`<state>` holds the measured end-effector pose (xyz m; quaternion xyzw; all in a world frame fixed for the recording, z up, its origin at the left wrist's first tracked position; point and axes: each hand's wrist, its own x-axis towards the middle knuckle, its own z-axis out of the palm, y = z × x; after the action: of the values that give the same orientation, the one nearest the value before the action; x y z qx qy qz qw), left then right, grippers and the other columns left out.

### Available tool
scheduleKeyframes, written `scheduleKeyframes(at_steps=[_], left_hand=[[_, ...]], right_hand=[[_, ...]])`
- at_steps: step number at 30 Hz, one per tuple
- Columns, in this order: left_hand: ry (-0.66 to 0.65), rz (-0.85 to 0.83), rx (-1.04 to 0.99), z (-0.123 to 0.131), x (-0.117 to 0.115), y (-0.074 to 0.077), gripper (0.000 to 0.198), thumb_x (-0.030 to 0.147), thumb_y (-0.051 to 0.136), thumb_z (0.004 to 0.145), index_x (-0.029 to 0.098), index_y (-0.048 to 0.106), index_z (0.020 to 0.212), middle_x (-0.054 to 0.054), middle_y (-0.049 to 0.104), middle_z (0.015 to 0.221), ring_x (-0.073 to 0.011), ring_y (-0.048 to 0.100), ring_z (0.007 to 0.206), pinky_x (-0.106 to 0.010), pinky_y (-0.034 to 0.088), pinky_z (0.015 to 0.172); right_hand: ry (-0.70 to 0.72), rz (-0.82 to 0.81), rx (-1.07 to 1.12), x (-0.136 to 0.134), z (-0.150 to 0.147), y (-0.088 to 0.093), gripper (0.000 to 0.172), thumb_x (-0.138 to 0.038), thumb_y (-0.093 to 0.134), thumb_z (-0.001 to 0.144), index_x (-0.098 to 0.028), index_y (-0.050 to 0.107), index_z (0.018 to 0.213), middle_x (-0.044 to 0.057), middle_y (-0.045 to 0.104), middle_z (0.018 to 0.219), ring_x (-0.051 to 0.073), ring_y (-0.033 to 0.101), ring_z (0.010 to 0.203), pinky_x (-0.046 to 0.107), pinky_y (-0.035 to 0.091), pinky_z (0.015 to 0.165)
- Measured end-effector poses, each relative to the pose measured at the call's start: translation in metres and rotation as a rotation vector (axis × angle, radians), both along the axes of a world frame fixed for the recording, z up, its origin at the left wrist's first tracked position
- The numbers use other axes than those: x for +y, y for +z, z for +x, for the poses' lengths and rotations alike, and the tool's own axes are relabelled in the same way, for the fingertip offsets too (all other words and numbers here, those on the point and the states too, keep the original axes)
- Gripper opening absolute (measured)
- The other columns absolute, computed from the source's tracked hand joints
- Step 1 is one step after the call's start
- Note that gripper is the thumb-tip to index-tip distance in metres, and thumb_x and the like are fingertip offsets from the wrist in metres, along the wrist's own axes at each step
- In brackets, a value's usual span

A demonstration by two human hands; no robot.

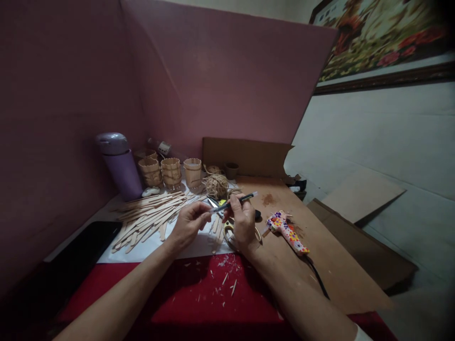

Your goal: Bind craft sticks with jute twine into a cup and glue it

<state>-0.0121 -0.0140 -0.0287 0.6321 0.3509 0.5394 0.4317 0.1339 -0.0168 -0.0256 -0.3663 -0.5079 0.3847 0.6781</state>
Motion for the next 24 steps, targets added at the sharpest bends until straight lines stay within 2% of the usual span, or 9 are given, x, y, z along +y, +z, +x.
scheduleKeyframes(at_steps=[5, 8, 10, 13, 15, 17, 20, 23, 24], left_hand=[[0.011, -0.035, -0.003, 0.002, -0.001, -0.001, 0.027, 0.038, 0.07, 0.07, 0.012, 0.061, 0.074, 0.002, 0.054, 0.054, -0.0058, 0.039, 0.043, -0.02, 0.03, 0.042], [0.034, -0.071, 0.015, 0.001, 0.0, 0.002, 0.026, 0.037, 0.069, 0.069, 0.013, 0.062, 0.074, 0.003, 0.053, 0.053, -0.0063, 0.039, 0.042, -0.02, 0.03, 0.041], [0.135, -0.091, 0.016, -0.004, 0.004, 0.003, 0.025, 0.037, 0.067, 0.068, 0.014, 0.061, 0.074, 0.004, 0.052, 0.052, -0.0068, 0.039, 0.04, -0.021, 0.029, 0.04], [0.439, -0.073, 0.044, -0.017, 0.014, 0.003, 0.021, 0.037, 0.061, 0.071, 0.016, 0.059, 0.073, 0.003, 0.054, 0.055, -0.009, 0.042, 0.04, -0.023, 0.032, 0.041], [0.643, -0.045, 0.194, -0.026, 0.02, 0.001, 0.02, 0.036, 0.057, 0.075, 0.016, 0.061, 0.075, -0.001, 0.059, 0.06, -0.0123, 0.05, 0.046, -0.026, 0.038, 0.047], [0.731, -0.017, 0.476, -0.03, 0.022, -0.001, 0.02, 0.034, 0.056, 0.078, 0.016, 0.064, 0.075, -0.004, 0.064, 0.066, -0.0172, 0.058, 0.06, -0.029, 0.043, 0.059], [0.762, 0.004, 0.874, -0.025, 0.014, 0.002, 0.024, 0.035, 0.057, 0.079, 0.016, 0.07, 0.086, -0.01, 0.069, 0.085, -0.0241, 0.063, 0.081, -0.032, 0.044, 0.07], [0.81, 0.054, 0.992, -0.021, -0.001, 0.015, 0.03, 0.035, 0.05, 0.084, 0.018, 0.069, 0.101, -0.011, 0.068, 0.105, -0.0262, 0.063, 0.094, -0.033, 0.045, 0.075], [0.774, 0.07, 1.005, -0.023, -0.007, 0.022, 0.031, 0.033, 0.05, 0.085, 0.018, 0.068, 0.104, -0.011, 0.067, 0.108, -0.0262, 0.063, 0.097, -0.033, 0.046, 0.077]], right_hand=[[0.055, -0.036, 0.127, 0.004, -0.005, -0.007, 0.031, -0.049, 0.057, 0.084, -0.021, 0.045, 0.078, -0.008, 0.05, 0.052, 0.008, 0.047, 0.039, 0.02, 0.041, 0.038], [0.083, -0.112, 0.169, 0.007, -0.006, -0.007, 0.037, -0.054, 0.059, 0.08, -0.02, 0.046, 0.078, -0.007, 0.051, 0.053, 0.008, 0.047, 0.041, 0.02, 0.041, 0.037], [0.093, -0.18, 0.159, 0.007, -0.006, -0.007, 0.042, -0.059, 0.06, 0.077, -0.019, 0.048, 0.082, -0.005, 0.054, 0.056, 0.009, 0.047, 0.043, 0.02, 0.041, 0.037], [0.066, -0.205, 0.085, 0.007, -0.006, -0.007, 0.048, -0.062, 0.06, 0.075, -0.018, 0.05, 0.091, -0.003, 0.057, 0.061, 0.009, 0.048, 0.048, 0.019, 0.04, 0.038], [0.044, -0.165, 0.019, 0.007, -0.006, -0.008, 0.047, -0.062, 0.057, 0.078, -0.018, 0.051, 0.094, -0.003, 0.057, 0.063, 0.01, 0.048, 0.05, 0.019, 0.04, 0.04], [0.038, -0.109, -0.053, 0.006, -0.005, -0.01, 0.043, -0.06, 0.052, 0.083, -0.018, 0.052, 0.094, -0.003, 0.056, 0.063, 0.009, 0.047, 0.05, 0.019, 0.039, 0.042], [0.022, -0.033, -0.171, 0.003, -0.005, -0.013, 0.037, -0.055, 0.047, 0.089, -0.018, 0.053, 0.094, -0.003, 0.057, 0.064, 0.009, 0.047, 0.05, 0.02, 0.038, 0.045], [-0.007, 0.015, -0.29, -0.002, -0.004, -0.014, 0.034, -0.051, 0.045, 0.091, -0.019, 0.055, 0.095, -0.003, 0.057, 0.064, 0.01, 0.048, 0.05, 0.02, 0.038, 0.048], [-0.011, 0.026, -0.328, -0.004, -0.004, -0.014, 0.033, -0.05, 0.045, 0.092, -0.019, 0.056, 0.094, -0.003, 0.057, 0.064, 0.01, 0.048, 0.05, 0.021, 0.038, 0.049]])
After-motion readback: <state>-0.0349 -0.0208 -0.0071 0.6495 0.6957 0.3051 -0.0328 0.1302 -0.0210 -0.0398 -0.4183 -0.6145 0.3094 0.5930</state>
